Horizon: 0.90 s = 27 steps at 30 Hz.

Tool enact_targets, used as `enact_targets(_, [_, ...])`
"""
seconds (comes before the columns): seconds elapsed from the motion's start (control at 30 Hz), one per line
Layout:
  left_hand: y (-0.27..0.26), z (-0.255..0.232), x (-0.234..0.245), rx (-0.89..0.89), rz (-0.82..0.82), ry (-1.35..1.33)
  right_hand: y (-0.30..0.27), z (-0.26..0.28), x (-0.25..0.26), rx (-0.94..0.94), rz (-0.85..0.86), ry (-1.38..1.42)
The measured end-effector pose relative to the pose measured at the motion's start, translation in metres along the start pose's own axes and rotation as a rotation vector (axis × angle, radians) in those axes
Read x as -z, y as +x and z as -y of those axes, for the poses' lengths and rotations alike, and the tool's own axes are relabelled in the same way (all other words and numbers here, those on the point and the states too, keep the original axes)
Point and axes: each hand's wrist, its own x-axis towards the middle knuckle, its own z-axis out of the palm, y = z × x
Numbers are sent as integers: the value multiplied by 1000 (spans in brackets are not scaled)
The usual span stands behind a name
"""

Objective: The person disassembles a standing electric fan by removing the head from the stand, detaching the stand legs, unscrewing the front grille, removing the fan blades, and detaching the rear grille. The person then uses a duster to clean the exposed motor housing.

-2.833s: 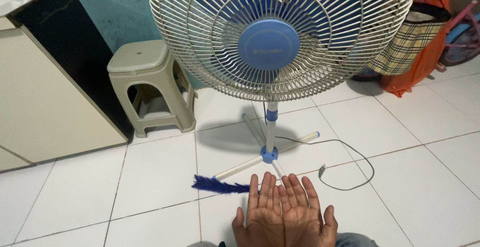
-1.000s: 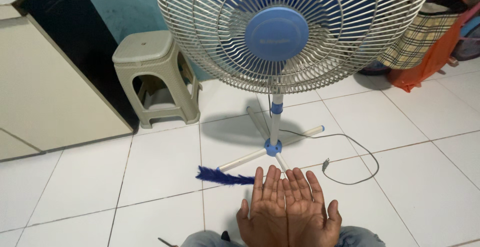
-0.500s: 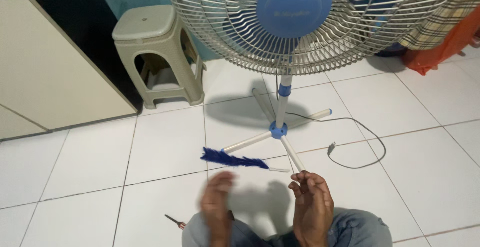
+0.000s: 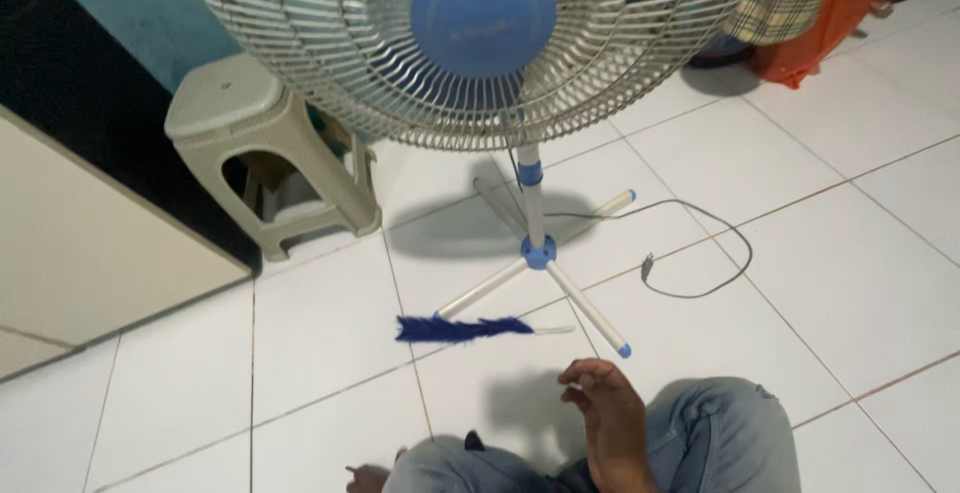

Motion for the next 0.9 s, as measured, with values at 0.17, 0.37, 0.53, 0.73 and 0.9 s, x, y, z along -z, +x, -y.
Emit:
enact_targets(0.17, [9, -8, 7, -61, -84, -62, 9, -21, 14, -104, -66, -79])
enact_targets(0.37, [12, -6, 30, -271, -353, -298, 19, -44, 17, -232, -25, -303])
enact_targets(0.53, [0, -54, 104, -609, -542, -777, 16, -53, -17, 6, 316, -545])
enact_targets(0.73, [-108, -187, 136, -576, 156, -1143, 21, -35, -54, 489, 545, -914])
enact_targets(0.9, [-180, -258, 130, -824, 490, -1150, 51, -29, -33, 537, 454, -896])
